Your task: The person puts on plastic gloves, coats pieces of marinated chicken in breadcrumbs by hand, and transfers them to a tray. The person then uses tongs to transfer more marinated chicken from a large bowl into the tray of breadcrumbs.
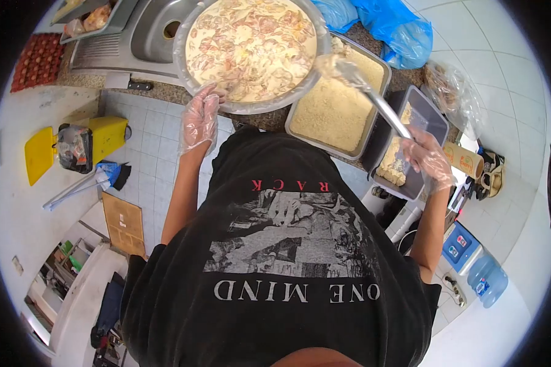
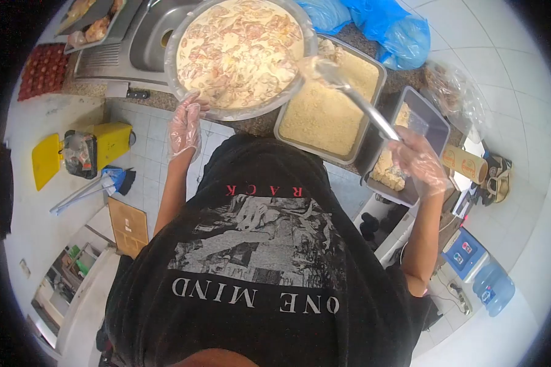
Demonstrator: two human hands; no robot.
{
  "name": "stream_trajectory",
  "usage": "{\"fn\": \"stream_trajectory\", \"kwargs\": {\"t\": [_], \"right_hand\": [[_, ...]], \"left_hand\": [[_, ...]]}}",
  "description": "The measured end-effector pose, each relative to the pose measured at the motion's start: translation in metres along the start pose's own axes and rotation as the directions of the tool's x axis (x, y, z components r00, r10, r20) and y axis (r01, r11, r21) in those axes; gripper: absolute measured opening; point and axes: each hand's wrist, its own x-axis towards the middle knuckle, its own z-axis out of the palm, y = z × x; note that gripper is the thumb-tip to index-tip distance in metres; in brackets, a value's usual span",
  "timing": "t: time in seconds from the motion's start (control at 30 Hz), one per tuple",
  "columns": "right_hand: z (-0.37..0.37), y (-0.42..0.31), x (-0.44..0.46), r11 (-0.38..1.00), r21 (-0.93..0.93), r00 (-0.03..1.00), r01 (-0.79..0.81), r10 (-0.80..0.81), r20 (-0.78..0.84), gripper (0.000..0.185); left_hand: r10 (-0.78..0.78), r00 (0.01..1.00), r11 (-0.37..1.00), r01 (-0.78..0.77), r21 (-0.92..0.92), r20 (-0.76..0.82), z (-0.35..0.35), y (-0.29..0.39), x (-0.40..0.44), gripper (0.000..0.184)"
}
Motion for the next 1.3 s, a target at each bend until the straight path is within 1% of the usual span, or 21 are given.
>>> {"fn": "stream_trajectory", "kwargs": {"t": [0.07,0.1,0.2,0.23,0.33,0.43,0.47,0.5,0.53,0.57,0.63,0.73,0.83,0.9,0.97,1.0,1.07,1.1,1.2,1.23,1.3], "right_hand": [[-0.013,0.027,-0.015,0.998,0.052,0.985,-0.042,0.05,-0.162,0.046],[-0.021,0.033,-0.019,0.998,0.006,0.979,-0.065,0.065,-0.195,0.045],[-0.023,0.042,-0.02,0.989,-0.122,0.933,-0.084,0.035,-0.358,0.038],[-0.021,0.038,-0.016,0.989,-0.113,0.919,-0.095,0.044,-0.391,0.039],[-0.028,0.061,0.018,0.99,-0.107,0.944,-0.088,0.049,-0.325,0.045],[-0.031,0.077,0.051,0.969,-0.106,0.928,-0.223,0.178,-0.328,0.048],[-0.033,0.092,0.059,0.933,-0.331,0.924,-0.143,0.006,-0.383,0.048],[-0.033,0.097,0.064,0.836,-0.544,0.903,-0.075,-0.175,-0.393,0.048],[-0.033,0.101,0.067,0.686,-0.728,0.864,-0.024,-0.352,-0.359,0.048],[-0.035,0.105,0.068,0.743,-0.669,0.871,-0.038,-0.303,-0.386,0.048],[-0.019,0.051,0.05,0.839,-0.54,0.881,-0.071,-0.2,-0.428,0.046],[-0.021,0.08,0.098,0.69,-0.72,0.911,-0.08,-0.241,-0.333,0.04],[-0.024,0.104,0.129,0.51,-0.851,0.943,-0.127,-0.204,-0.263,0.037],[-0.057,0.12,0.117,0.351,-0.936,0.902,0.033,-0.414,-0.123,0.038],[-0.052,0.085,0.087,0.396,-0.916,0.886,0.068,-0.446,-0.127,0.04],[-0.041,0.037,0.06,0.525,-0.851,0.904,0.015,-0.371,-0.213,0.042],[-0.026,0.003,0.037,0.513,-0.854,0.869,0.086,-0.458,-0.187,0.044],[-0.019,-0.014,0.033,0.507,-0.854,0.848,0.117,-0.498,-0.18,0.045],[0.029,-0.091,0.022,0.426,-0.89,0.924,0.161,-0.383,-0.017,0.048],[0.046,-0.107,0.025,0.288,-0.943,0.908,0.169,-0.418,0.035,0.05],[0.068,-0.129,0.03,0.125,-0.967,0.879,0.222,-0.454,0.143,0.048]], "left_hand": [[-0.034,0.999,0.999,0.034,0.016,0.005,0.004,0.002,0.002,0.038],[-0.044,0.999,0.999,0.044,-0.013,0.01,0.006,-0.002,0.004,0.038],[-0.035,0.999,0.999,0.036,-0.038,0.036,0.009,-0.007,0.007,0.037],[-0.038,0.998,0.999,0.039,-0.023,0.047,0.01,-0.006,0.009,0.038],[-0.049,0.996,0.999,0.048,0.021,0.075,0.014,0.002,0.013,0.038],[-0.036,0.995,0.999,0.037,-0.006,0.093,0.016,0.008,0.013,0.038],[-0.036,0.995,0.999,0.037,-0.007,0.096,0.016,0.005,0.013,0.038],[-0.035,0.995,0.999,0.036,-0.008,0.097,0.015,0.001,0.015,0.038],[-0.033,0.995,0.999,0.034,-0.008,0.097,0.014,-0.001,0.016,0.038],[-0.032,0.995,0.999,0.032,0.004,0.095,0.012,-0.003,0.014,0.038],[-0.028,0.995,0.999,0.025,0.026,0.092,0.012,0.003,0.012,0.038],[-0.052,0.996,0.999,0.051,0.011,0.077,0.014,0.007,0.008,0.036],[0.017,0.996,0.991,-0.028,0.129,0.09,0.013,0.015,0.005,0.036],[0.029,0.998,0.991,-0.037,0.127,0.064,0.007,0.005,0.006,0.036],[0.037,0.999,0.988,-0.037,0.151,0.007,-0.004,-0.007,0.005,0.036],[0.012,1.0,0.989,-0.011,0.148,-0.005,-0.008,-0.009,0.004,0.039],[-0.037,0.999,0.99,0.039,0.134,-0.022,-0.014,-0.012,0.002,0.045],[-0.037,0.999,0.994,0.041,0.103,-0.039,-0.016,-0.012,0.0,0.043],[-0.032,0.997,0.999,0.032,0.001,-0.068,-0.018,-0.011,-0.002,0.036],[-0.056,0.995,0.998,0.055,-0.016,-0.077,-0.018,-0.007,-0.003,0.036],[-0.033,0.997,0.999,0.032,-0.004,-0.072,-0.024,-0.008,-0.002,0.036]]}}
